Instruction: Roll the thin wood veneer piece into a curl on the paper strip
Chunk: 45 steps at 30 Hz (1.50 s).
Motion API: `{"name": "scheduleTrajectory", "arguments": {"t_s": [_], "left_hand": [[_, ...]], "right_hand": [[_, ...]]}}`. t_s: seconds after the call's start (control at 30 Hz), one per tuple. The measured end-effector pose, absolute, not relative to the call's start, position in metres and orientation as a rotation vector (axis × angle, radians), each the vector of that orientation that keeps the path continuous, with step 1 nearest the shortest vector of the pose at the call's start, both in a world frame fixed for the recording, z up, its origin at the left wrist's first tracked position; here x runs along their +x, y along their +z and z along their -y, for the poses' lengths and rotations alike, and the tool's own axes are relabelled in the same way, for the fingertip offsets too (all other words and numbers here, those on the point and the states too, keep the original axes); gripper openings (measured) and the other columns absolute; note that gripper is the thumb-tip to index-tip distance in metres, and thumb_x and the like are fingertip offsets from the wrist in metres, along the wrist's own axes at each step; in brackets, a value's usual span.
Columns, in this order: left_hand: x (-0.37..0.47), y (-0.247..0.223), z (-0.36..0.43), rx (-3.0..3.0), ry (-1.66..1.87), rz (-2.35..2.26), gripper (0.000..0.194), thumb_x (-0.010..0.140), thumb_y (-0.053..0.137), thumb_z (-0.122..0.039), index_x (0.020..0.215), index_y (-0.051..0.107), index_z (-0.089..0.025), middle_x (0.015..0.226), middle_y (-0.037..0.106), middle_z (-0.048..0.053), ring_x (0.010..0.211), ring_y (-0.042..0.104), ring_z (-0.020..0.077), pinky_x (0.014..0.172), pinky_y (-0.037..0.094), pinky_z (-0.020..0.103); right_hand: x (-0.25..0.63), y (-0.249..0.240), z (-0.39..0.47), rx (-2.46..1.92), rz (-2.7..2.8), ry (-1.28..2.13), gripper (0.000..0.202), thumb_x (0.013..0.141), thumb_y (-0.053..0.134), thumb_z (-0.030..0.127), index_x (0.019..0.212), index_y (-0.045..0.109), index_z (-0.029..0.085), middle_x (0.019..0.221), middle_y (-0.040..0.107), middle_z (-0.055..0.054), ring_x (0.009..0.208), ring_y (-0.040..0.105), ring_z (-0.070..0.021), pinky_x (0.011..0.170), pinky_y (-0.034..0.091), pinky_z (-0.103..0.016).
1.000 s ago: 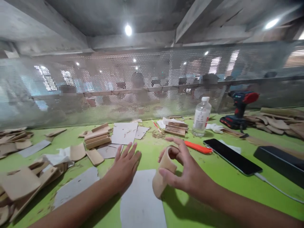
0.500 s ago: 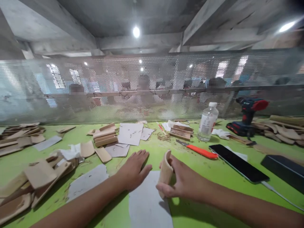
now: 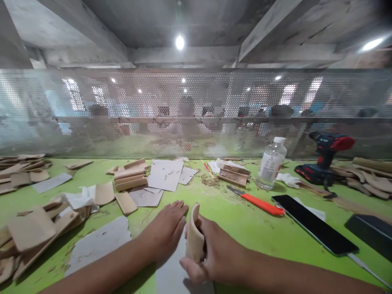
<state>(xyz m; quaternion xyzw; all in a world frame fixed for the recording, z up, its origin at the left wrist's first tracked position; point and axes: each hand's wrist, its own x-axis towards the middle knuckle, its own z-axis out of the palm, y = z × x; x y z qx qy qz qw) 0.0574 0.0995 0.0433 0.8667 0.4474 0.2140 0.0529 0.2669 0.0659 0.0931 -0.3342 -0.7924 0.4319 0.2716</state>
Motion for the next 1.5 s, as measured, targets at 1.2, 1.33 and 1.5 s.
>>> {"name": "scheduleTrajectory", "arguments": {"t_s": [1.2, 1.33, 1.5], "left_hand": [[0.059, 0.028, -0.099, 2.748, 0.376, -1.385, 0.050, 0.111, 0.037, -0.028, 0.160, 0.042, -0.021, 0.165, 0.037, 0.009, 0.153, 0.033, 0.0286, 0.125, 0.028, 0.052], [0.061, 0.030, -0.100, 2.727, 0.344, -1.431, 0.054, 0.108, 0.042, -0.030, 0.160, 0.042, -0.018, 0.165, 0.037, 0.012, 0.153, 0.033, 0.0317, 0.125, 0.027, 0.055], [0.062, 0.039, -0.098, 2.737, 0.254, -1.420, 0.050, 0.111, 0.033, -0.029, 0.160, 0.043, -0.024, 0.165, 0.039, 0.006, 0.154, 0.033, 0.0291, 0.124, 0.028, 0.056]], "right_hand": [[0.270, 0.087, -0.080, -0.958, 2.011, 1.243, 0.037, 0.072, 0.068, 0.018, 0.105, 0.052, 0.020, 0.096, 0.071, -0.004, 0.075, 0.063, -0.0160, 0.064, 0.050, -0.025], [0.270, 0.086, -0.077, -0.837, 2.136, 1.345, 0.043, 0.060, 0.079, 0.021, 0.096, 0.055, 0.020, 0.089, 0.068, -0.001, 0.071, 0.059, -0.0151, 0.064, 0.050, -0.025], [0.276, 0.092, -0.077, -0.884, 2.032, 1.298, 0.033, 0.069, 0.070, 0.019, 0.099, 0.056, 0.019, 0.088, 0.068, -0.001, 0.071, 0.058, -0.0140, 0.062, 0.048, -0.024]]}}
